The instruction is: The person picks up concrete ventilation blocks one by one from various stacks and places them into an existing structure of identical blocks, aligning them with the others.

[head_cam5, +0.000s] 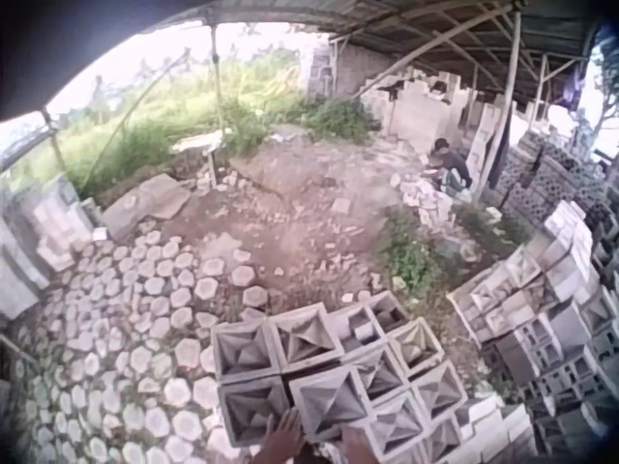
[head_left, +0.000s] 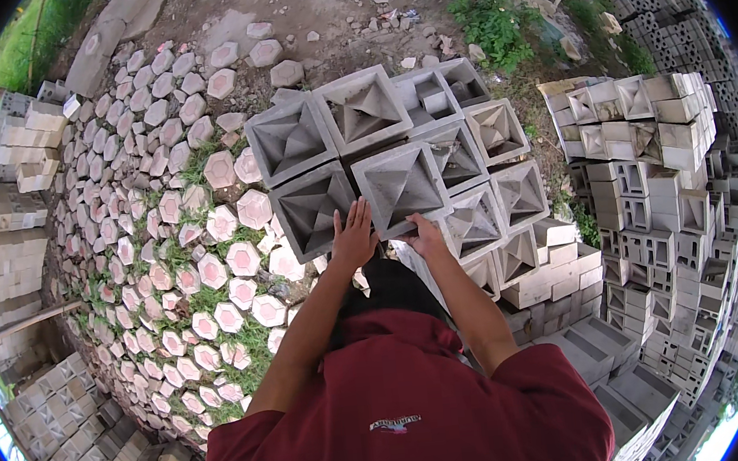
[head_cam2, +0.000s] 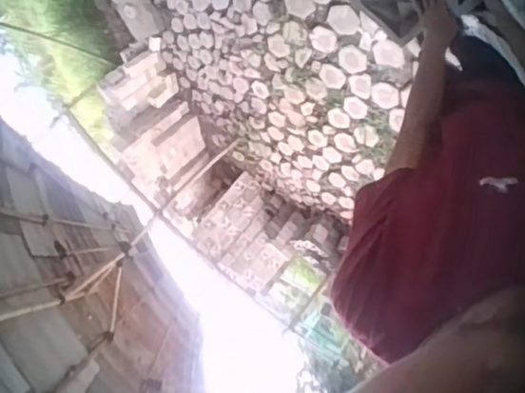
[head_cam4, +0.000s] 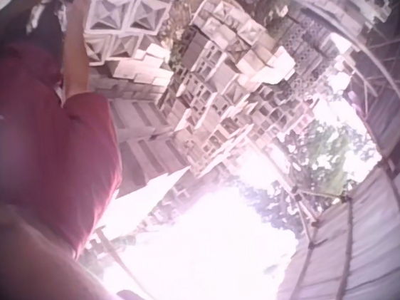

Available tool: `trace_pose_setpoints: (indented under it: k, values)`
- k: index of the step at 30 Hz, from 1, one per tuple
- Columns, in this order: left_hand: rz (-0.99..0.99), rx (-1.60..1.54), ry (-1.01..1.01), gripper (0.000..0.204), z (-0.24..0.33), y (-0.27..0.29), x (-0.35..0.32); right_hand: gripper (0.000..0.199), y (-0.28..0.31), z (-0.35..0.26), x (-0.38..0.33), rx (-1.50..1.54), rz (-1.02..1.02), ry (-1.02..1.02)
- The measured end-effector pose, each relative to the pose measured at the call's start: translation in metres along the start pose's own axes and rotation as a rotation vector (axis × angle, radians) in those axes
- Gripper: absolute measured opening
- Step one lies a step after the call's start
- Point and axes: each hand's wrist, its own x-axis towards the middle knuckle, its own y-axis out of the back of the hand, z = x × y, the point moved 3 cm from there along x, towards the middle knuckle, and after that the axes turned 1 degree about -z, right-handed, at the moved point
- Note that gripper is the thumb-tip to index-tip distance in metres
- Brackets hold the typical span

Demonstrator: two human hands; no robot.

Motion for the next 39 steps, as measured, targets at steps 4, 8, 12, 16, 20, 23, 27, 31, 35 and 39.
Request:
trace_pose_setpoints:
  k: [4, 8, 12, 16, 20, 23, 27, 31, 35, 39]
  values:
    - [0.013, 0.035, 0.057, 0.072, 0.002, -0.002, 0.005, 0.021, -0.009, -0.002, 0.009, 0.022, -0.011, -0.011]
    - [0.022, 0.041, 0.085, 0.073, 0.003, -0.002, 0.006, 0.019, -0.020, -0.006, 0.015, 0.018, -0.030, -0.033]
    - [0.025, 0.025, 0.147, 0.074, 0.002, -0.005, 0.004, 0.018, -0.027, -0.001, 0.016, 0.015, -0.027, -0.059]
    - [0.019, 0.024, 0.158, 0.076, 0.006, -0.006, 0.013, 0.019, -0.021, -0.006, 0.028, 0.033, -0.059, -0.070]
    - [-0.009, 0.031, 0.206, 0.076, -0.006, -0.010, 0.005, 0.019, -0.032, 0.008, 0.023, 0.012, -0.069, -0.111]
    - [-0.033, 0.030, 0.228, 0.076, 0.001, -0.009, 0.010, 0.024, -0.023, 0.002, 0.030, -0.089, -0.051, -0.104]
    - [-0.055, 0.031, 0.212, 0.077, 0.007, -0.008, 0.017, 0.034, -0.008, -0.012, 0.036, -0.166, -0.132, -0.159]
    - [-0.046, 0.112, 0.235, 0.078, 0.001, -0.013, 0.012, 0.048, -0.023, -0.012, 0.014, -0.358, -0.159, -0.242]
    - [-0.088, 0.094, 0.278, 0.079, 0.006, -0.015, 0.015, 0.061, -0.026, -0.019, -0.004, -0.454, -0.128, -0.195]
    - [-0.063, 0.080, 0.279, 0.081, 0.010, -0.013, 0.019, 0.060, -0.023, -0.023, -0.008, -0.643, -0.058, -0.177]
